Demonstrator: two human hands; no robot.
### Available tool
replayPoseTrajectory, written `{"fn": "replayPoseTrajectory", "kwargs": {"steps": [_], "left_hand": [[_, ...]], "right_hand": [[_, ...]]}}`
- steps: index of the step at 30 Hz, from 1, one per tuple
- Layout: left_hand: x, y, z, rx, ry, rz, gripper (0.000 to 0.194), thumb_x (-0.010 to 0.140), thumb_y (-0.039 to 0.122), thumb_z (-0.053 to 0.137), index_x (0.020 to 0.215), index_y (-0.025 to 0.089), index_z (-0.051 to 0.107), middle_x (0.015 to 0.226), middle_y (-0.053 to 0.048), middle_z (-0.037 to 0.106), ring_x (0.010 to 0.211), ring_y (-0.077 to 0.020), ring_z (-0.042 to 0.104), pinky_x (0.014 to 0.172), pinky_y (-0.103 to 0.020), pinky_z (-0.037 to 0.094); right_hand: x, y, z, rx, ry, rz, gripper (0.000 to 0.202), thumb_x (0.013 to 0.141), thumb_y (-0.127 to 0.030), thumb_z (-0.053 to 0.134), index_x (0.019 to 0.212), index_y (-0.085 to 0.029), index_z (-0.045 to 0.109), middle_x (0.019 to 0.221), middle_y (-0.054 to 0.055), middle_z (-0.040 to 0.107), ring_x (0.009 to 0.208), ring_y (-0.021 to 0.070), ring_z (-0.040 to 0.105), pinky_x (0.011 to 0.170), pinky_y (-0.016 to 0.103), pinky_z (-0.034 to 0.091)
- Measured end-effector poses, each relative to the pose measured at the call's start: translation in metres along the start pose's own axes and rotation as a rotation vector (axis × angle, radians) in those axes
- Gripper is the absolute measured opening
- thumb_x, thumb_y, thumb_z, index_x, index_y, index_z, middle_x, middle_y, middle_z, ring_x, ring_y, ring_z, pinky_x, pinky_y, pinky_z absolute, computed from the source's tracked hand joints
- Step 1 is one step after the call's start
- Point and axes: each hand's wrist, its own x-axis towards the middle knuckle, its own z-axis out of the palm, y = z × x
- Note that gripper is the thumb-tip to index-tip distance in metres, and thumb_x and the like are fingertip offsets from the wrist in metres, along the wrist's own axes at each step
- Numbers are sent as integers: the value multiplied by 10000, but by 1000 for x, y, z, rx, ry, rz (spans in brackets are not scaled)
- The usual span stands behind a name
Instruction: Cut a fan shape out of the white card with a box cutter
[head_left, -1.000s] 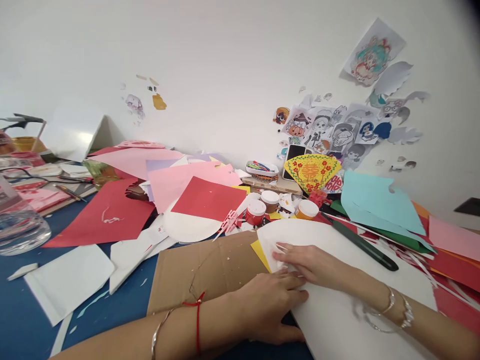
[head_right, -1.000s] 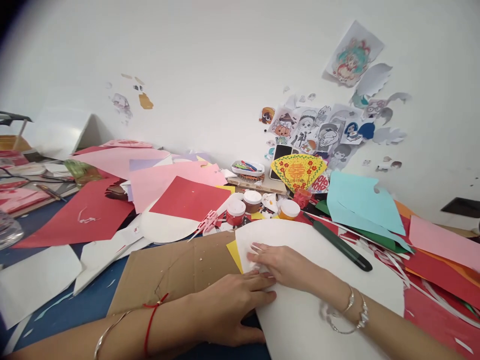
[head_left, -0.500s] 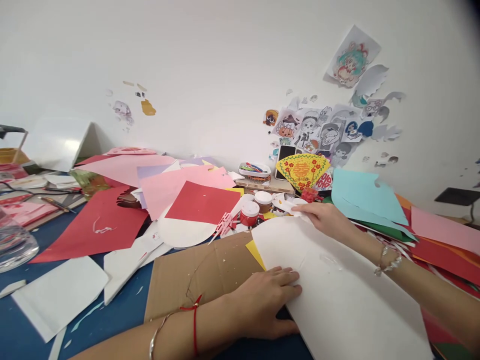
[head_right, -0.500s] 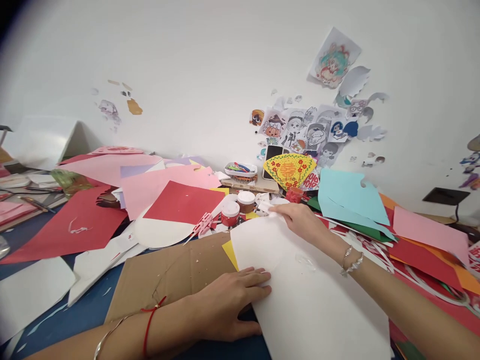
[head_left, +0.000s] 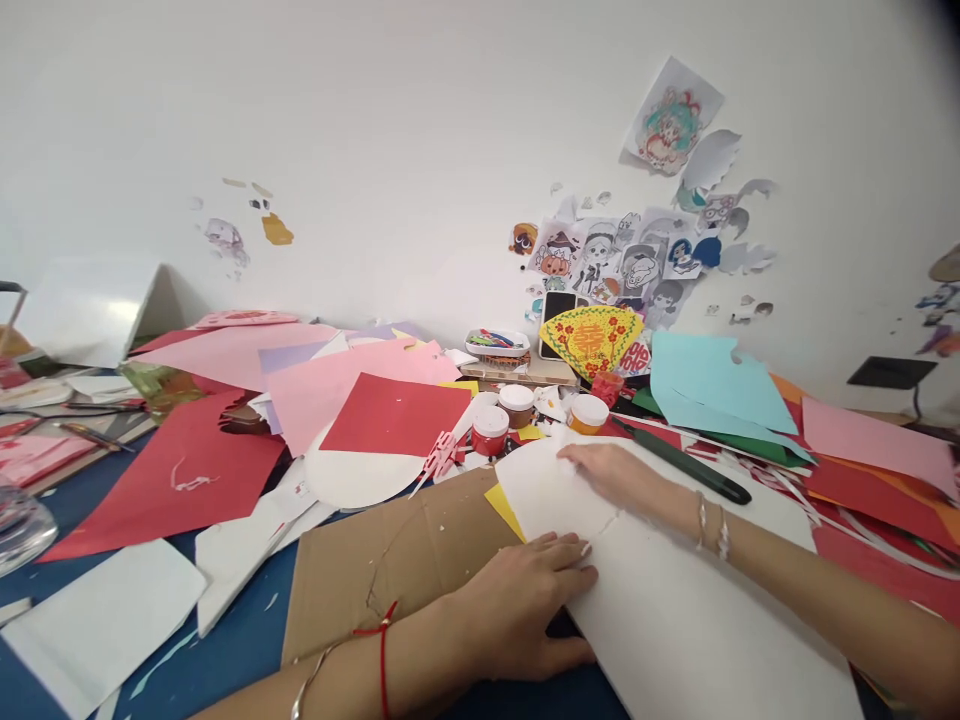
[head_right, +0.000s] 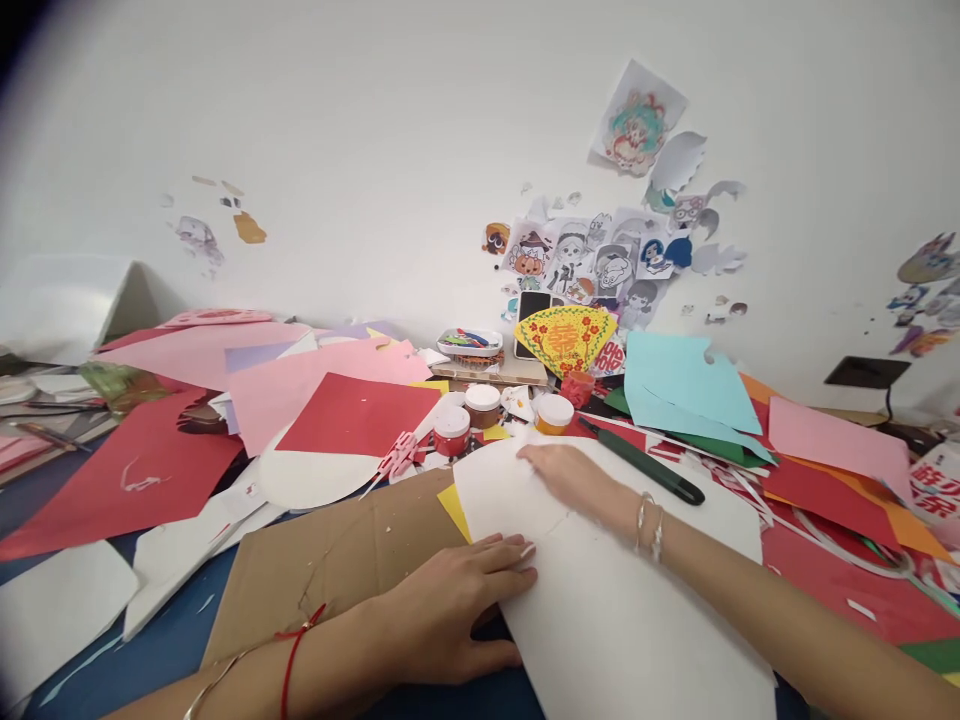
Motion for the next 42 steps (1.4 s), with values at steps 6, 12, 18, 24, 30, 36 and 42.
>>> {"fn": "replayPoseTrajectory", "kwargs": {"steps": [6,12,18,24,30,36,42], "left_hand": [[0,2,-4,8,-35,-20,503,820,414,586,1251,171,494,1348,-123,493,1297,-257,408,1116,-356,282],[3,6,-11,15,-6,-67,418,805,490,581,1130,229,563,1278,-88,540,1138,-273,537,957,-382,450],[10,4,-11,-43,138,-309,181,859,271,464,1000,218,563,1075,-57,593,848,-177,613,767,-304,503],[35,-5,-3,59,186,-437,549,800,349,579,1311,194,452,1126,-108,556,1010,-256,555,865,-380,463],[65,-10,-2,16,185,-439,188,816,220,513,878,189,687,879,-56,608,804,-190,576,697,-286,438],[86,-5,-5,-163,314,-522,158,794,248,537,788,176,678,757,-20,647,698,-152,578,620,-243,427],[96,13,-4,-422,319,-471,199,775,337,593,779,158,680,784,-18,682,705,-137,600,627,-221,445]], "right_hand": [[7,2,-27,-19,-37,-32,484,689,47,385,1057,-181,602,966,61,670,882,191,631,768,286,483],[-41,24,-69,-8,379,169,453,721,13,311,967,-200,625,948,66,617,905,190,580,773,304,447],[-94,17,-47,190,453,573,349,853,-243,314,929,-212,653,896,46,657,826,218,603,744,344,455],[-86,-5,-26,116,152,517,281,815,-447,515,972,-258,651,968,39,673,880,223,607,757,334,435],[-97,3,-29,231,317,511,226,858,-365,456,801,-240,635,865,15,665,783,185,596,642,287,432],[-101,-3,-35,565,441,348,194,802,-386,581,719,-221,641,1007,56,653,958,211,586,728,284,472],[-99,-18,-36,677,395,311,188,803,-379,579,762,-219,667,910,49,687,852,196,611,543,234,468]]}}
